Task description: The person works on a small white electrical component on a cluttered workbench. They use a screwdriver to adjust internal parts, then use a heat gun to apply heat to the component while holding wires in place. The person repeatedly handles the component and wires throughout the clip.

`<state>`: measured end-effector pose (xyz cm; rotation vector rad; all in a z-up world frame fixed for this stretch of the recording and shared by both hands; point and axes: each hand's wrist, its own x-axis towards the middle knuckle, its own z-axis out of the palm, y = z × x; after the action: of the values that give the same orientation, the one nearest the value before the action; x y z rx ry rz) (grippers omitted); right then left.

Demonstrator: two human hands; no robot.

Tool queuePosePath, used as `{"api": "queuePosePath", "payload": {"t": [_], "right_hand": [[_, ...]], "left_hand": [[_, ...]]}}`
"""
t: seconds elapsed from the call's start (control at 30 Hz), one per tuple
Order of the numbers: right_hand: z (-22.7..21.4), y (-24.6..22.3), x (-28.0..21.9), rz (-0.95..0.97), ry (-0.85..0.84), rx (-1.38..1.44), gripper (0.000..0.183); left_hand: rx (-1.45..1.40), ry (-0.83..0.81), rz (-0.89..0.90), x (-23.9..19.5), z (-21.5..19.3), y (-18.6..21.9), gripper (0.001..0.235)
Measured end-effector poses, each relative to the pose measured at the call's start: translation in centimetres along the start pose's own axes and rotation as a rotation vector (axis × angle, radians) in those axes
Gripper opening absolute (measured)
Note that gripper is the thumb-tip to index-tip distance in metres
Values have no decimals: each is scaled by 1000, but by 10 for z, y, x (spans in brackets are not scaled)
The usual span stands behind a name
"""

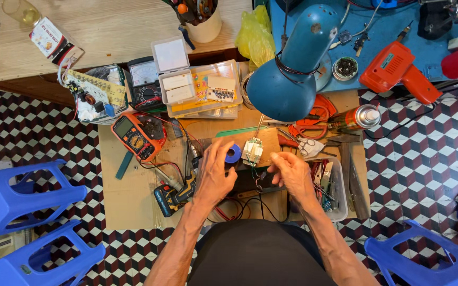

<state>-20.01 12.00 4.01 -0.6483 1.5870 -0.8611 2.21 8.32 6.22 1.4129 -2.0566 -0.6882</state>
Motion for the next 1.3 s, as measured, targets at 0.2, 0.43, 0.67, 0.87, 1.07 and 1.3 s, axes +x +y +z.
{"api": "queuePosePath", "payload": {"t": [0.2, 0.43, 0.67, 0.87, 1.07, 1.3], "right_hand": [[12, -10, -2, -101, 39, 19, 26], [44, -57, -34, -374, 89, -205, 17], [90, -93, -28, -665, 37, -319, 15], [93, -98, -35, -609, 61, -441, 28], [62, -82, -50, -533, 101, -300, 50], [13, -44, -55, -206, 205, -392, 49]], "left_hand": [[-37, -48, -32, 9, 10, -15, 61], [-46, 62, -7, -1, 18, -20, 60], [-52, 103, 41, -6, 12, -15, 45], [-74, 159, -9, -3, 10, -14, 41], [-173, 307, -276, -20, 8, -34, 49], [-24, 557, -685, -47, -11, -141, 49]]}}
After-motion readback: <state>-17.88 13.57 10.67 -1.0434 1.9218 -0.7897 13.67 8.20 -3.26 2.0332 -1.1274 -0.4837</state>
